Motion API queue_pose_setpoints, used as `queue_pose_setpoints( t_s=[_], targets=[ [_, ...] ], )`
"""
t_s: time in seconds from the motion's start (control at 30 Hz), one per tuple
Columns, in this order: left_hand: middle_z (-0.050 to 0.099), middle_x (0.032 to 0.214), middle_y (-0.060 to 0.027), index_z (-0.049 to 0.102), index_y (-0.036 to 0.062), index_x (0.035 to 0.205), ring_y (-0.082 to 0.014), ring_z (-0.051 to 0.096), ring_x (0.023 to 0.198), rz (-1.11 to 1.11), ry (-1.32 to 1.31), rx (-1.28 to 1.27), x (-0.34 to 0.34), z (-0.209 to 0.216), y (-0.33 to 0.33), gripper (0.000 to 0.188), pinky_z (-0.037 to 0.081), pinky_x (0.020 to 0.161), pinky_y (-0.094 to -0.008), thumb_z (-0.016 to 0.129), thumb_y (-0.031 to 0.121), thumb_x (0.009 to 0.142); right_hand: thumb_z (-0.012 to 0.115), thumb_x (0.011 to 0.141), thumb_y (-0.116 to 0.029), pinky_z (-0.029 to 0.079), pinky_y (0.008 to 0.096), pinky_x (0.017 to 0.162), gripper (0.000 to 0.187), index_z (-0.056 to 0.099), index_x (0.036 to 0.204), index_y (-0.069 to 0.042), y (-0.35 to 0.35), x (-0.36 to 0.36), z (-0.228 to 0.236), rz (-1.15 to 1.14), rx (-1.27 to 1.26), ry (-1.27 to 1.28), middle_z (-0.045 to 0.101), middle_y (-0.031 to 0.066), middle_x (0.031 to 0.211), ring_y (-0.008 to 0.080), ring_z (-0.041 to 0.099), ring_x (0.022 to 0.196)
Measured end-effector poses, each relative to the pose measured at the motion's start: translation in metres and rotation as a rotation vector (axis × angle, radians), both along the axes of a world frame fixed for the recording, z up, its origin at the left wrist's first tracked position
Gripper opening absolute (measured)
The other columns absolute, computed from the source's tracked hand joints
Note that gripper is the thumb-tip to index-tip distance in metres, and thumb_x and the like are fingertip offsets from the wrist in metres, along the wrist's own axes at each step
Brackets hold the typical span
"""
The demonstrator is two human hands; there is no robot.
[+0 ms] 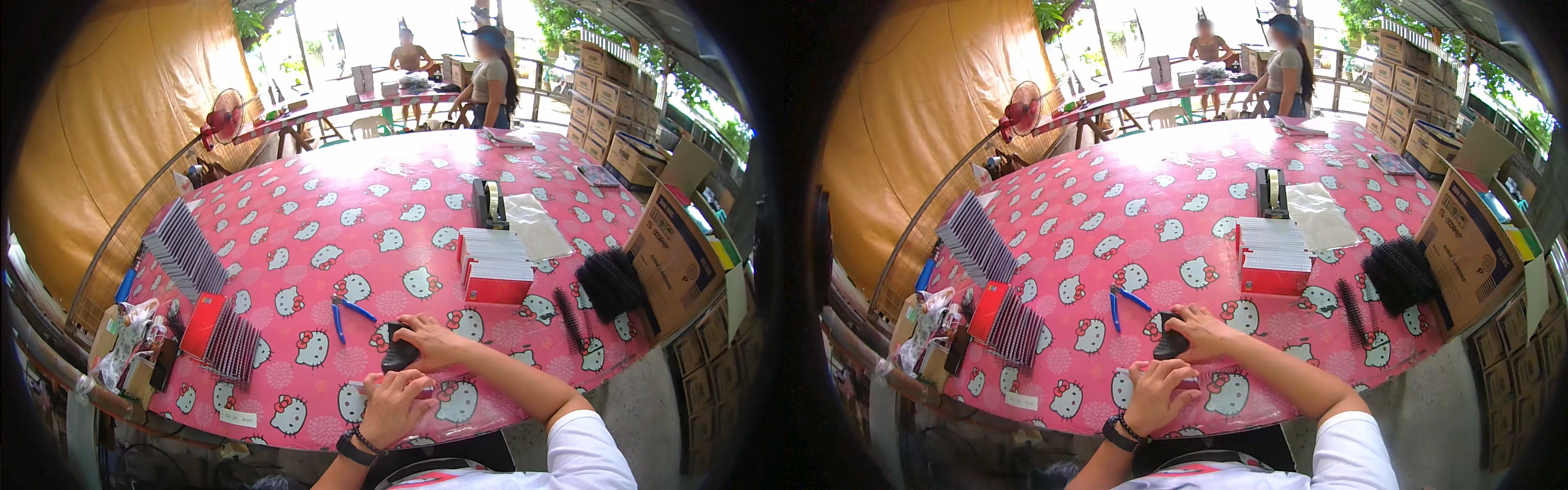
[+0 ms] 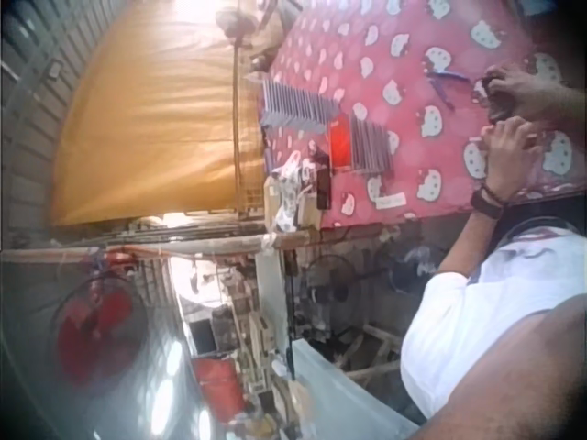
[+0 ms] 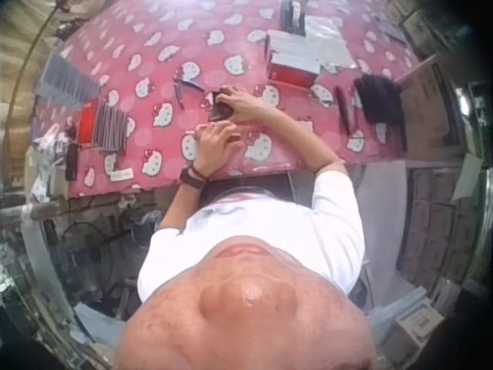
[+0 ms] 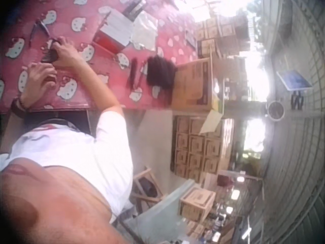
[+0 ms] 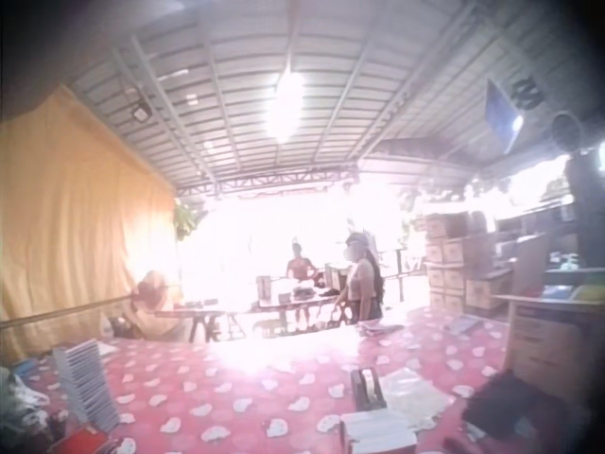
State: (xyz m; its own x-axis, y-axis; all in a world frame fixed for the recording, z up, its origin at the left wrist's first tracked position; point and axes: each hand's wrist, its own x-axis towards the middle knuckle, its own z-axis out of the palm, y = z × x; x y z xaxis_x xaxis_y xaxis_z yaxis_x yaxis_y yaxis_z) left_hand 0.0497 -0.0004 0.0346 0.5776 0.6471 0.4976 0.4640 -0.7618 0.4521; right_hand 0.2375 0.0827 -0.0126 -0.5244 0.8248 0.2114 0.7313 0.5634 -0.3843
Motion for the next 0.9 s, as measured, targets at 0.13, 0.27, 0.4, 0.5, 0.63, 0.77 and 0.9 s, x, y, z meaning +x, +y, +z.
queue_pose_setpoints(
  t_s=[0.13, 0.27, 0.4, 0.5, 0.63, 0.77, 0.9],
  targets=[
    [0.063, 0.096, 0.0048, 0.063, 0.0184, 0.096, -0.0161, 0.056, 0.092, 0.022, 0.099, 0.019, -0.004, -0.016, 0.004, 0.015, 0.027, 0.09, -0.043, 0.064, 0.028, 0.084, 0.079, 0.066, -0.037, 0.036, 0.0504, 0.1, 0.06, 0.054, 0.116, -0.014, -0.008, -0.001, -0.004, 0.006, -0.007, 0.072, 0.039, 0.0251, 0.137, 0.0439, 0.041, 0.121],
    [0.063, 0.093, 0.0051, 0.064, 0.0183, 0.094, -0.0158, 0.056, 0.092, 0.002, 0.072, -0.011, -0.002, -0.018, 0.004, 0.014, 0.026, 0.092, -0.0444, 0.064, 0.029, 0.084, 0.077, 0.071, -0.04, 0.04, 0.0469, 0.097, 0.06, 0.055, 0.12, -0.014, -0.055, 0.045, 0.005, -0.047, -0.051, 0.181, 0.046, 0.0237, 0.131, 0.0404, 0.046, 0.118],
    [0.063, 0.092, 0.0041, 0.065, 0.0183, 0.094, -0.0156, 0.057, 0.094, 0.032, 0.066, 0.015, -0.006, -0.012, 0.001, 0.016, 0.025, 0.095, -0.0457, 0.064, 0.03, 0.084, 0.072, 0.078, -0.049, 0.044, 0.0399, 0.091, 0.065, 0.052, 0.127, -0.011, -0.1, 0.083, 0.0, -0.171, -0.725, 0.888, 0.054, 0.0164, 0.127, 0.0303, 0.053, 0.115],
    [0.063, 0.093, 0.0037, 0.064, 0.0182, 0.096, -0.0154, 0.057, 0.095, 0.002, 0.087, -0.018, -0.005, -0.016, 0.004, 0.019, 0.024, 0.097, -0.0462, 0.065, 0.031, 0.083, 0.066, 0.081, -0.055, 0.046, 0.0368, 0.089, 0.073, 0.048, 0.131, -0.006, -0.137, 0.076, -0.023, -0.116, -0.715, 1.6, 0.056, 0.0125, 0.125, 0.0252, 0.055, 0.114],
    [0.064, 0.095, 0.0038, 0.064, 0.0169, 0.098, -0.0158, 0.057, 0.096, -0.032, 0.072, -0.016, -0.007, -0.015, 0.007, 0.022, 0.023, 0.097, -0.0463, 0.067, 0.032, 0.082, 0.055, 0.088, -0.056, 0.045, 0.0385, 0.09, 0.071, 0.043, 0.134, -0.004, -0.144, 0.052, -0.045, 0.059, -0.7, 1.83, 0.054, 0.0148, 0.128, 0.0271, 0.053, 0.116],
    [0.064, 0.093, 0.0032, 0.065, 0.0157, 0.095, -0.017, 0.057, 0.096, -0.024, 0.129, 0.001, -0.012, -0.028, 0.009, 0.026, 0.021, 0.1, -0.0478, 0.07, 0.035, 0.078, 0.052, 0.089, -0.057, 0.045, 0.0403, 0.091, 0.074, 0.041, 0.135, 0.0, -0.132, 0.034, -0.039, 0.102, -0.824, 1.69, 0.053, 0.0166, 0.13, 0.0265, 0.052, 0.119],
    [0.063, 0.088, 0.0035, 0.066, 0.0156, 0.086, -0.0171, 0.057, 0.094, 0.048, -0.029, 0.013, -0.017, -0.004, 0.011, 0.03, 0.019, 0.102, -0.0502, 0.078, 0.037, 0.069, 0.06, 0.082, -0.062, 0.043, 0.0362, 0.092, 0.083, 0.045, 0.132, 0.003, -0.122, 0.042, -0.027, -0.007, -0.839, 1.346, 0.057, 0.0139, 0.12, 0.0234, 0.053, 0.113]
  ],
)
